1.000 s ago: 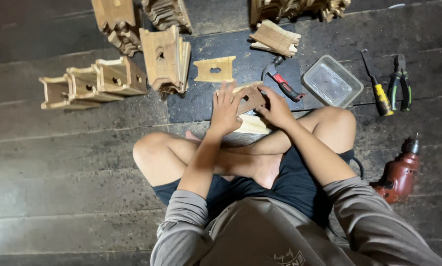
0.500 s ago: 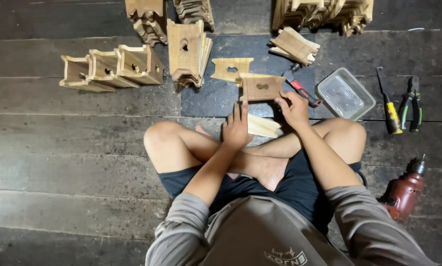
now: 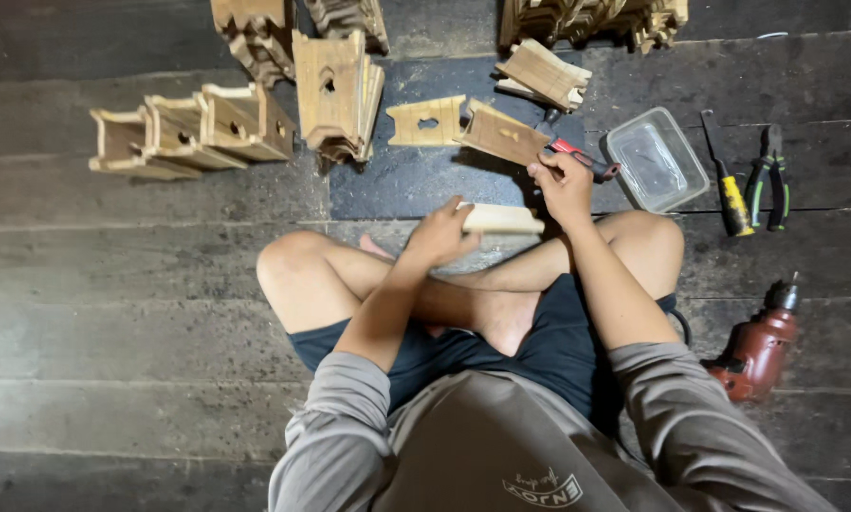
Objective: The person assembles small wooden house-like structures by hammering wooden pins into pre-drilled holes and joining components by hand.
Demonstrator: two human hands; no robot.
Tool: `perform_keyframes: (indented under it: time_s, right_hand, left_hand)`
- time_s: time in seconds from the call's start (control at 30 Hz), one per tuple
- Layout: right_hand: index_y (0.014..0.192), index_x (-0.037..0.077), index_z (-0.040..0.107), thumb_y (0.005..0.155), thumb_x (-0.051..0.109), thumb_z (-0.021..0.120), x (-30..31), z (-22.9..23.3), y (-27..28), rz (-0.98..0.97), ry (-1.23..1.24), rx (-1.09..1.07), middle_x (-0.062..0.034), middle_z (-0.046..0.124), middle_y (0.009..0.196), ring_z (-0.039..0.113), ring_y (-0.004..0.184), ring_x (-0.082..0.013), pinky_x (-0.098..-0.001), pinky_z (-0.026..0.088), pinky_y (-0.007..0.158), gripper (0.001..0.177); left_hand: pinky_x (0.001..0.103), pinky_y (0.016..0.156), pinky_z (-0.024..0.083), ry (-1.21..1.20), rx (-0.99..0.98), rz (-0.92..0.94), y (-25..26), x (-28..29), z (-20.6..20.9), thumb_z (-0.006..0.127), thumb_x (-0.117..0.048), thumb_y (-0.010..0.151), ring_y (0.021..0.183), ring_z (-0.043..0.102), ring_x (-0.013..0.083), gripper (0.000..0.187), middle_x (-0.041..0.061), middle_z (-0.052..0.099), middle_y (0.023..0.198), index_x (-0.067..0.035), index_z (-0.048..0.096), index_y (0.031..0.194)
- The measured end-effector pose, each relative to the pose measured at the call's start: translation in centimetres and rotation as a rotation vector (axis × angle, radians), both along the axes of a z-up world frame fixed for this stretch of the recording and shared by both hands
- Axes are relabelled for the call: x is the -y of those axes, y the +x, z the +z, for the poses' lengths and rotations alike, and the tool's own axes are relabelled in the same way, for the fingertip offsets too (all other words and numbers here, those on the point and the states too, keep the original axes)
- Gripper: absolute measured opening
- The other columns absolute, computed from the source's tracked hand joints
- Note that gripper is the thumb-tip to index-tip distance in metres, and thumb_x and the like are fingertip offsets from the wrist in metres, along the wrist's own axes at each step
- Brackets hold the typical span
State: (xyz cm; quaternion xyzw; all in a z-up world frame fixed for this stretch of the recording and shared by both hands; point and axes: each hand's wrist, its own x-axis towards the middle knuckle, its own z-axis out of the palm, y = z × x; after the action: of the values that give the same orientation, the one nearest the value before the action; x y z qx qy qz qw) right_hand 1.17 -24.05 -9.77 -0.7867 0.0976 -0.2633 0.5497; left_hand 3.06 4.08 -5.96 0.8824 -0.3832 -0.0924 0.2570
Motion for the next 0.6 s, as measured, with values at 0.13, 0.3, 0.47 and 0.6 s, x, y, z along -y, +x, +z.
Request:
perform_keyframes:
  time_s: [0.13, 0.3, 0.47, 0.6]
  right_hand:
    - [0.106, -0.006, 0.075, 0.087, -0.001, 0.088, 0.5, -0.4, 0.5, 0.036, 0.028, 0.022, -0.0273, 0.067, 0.089, 0.073, 0.085, -0.0349, -0.039, 0.06, 0.062, 0.024]
    - [0.104, 0.001, 0.079, 0.089, 0.008, 0.089, -0.7, 1.5, -0.3, 0.065, -0.069, 0.002, -0.0214, 0.072, 0.091, 0.073, 0.096, -0.0295, -0.0394, 0.058, 0.079, 0.019]
    - [0.1, 0.004, 0.078, 0.089, 0.006, 0.085, -3.0, 4.1, -0.9, 0.183, -0.125, -0.062, -0.0156, 0.078, 0.1, 0.073, 0.104, -0.0341, -0.0435, 0.057, 0.087, 0.013]
    - [0.102, 0.005, 0.078, 0.091, 0.003, 0.082, -3.0, 4.9, -0.8, 0.238, -0.134, -0.056, -0.0126, 0.079, 0.105, 0.072, 0.107, -0.0323, -0.0434, 0.056, 0.091, 0.012]
  left_hand:
    - [0.052, 0.072, 0.059, -0.136, -0.036, 0.074, 1.0, 0.5, -1.3, 0.051, -0.035, 0.102, 0.085, 0.072, 0.0455, 0.036, 0.024, 0.07, 0.095, -0.002, 0.066, 0.107]
    - [0.054, 0.079, 0.057, -0.271, -0.185, 0.346, 1.3, 0.7, -0.4, 0.067, -0.024, 0.096, 0.091, 0.073, 0.0441, 0.013, 0.02, 0.073, 0.085, -0.014, 0.071, 0.103]
    - [0.047, 0.076, 0.059, -0.356, -0.25, 0.518, 3.5, 0.5, -0.6, 0.08, -0.02, 0.086, 0.089, 0.075, 0.0395, 0.013, 0.018, 0.075, 0.082, -0.014, 0.075, 0.097]
    - [0.042, 0.076, 0.063, -0.469, -0.392, 0.692, 3.5, 0.7, -2.7, 0.079, -0.017, 0.086, 0.091, 0.077, 0.0314, 0.021, 0.017, 0.078, 0.088, -0.01, 0.071, 0.103]
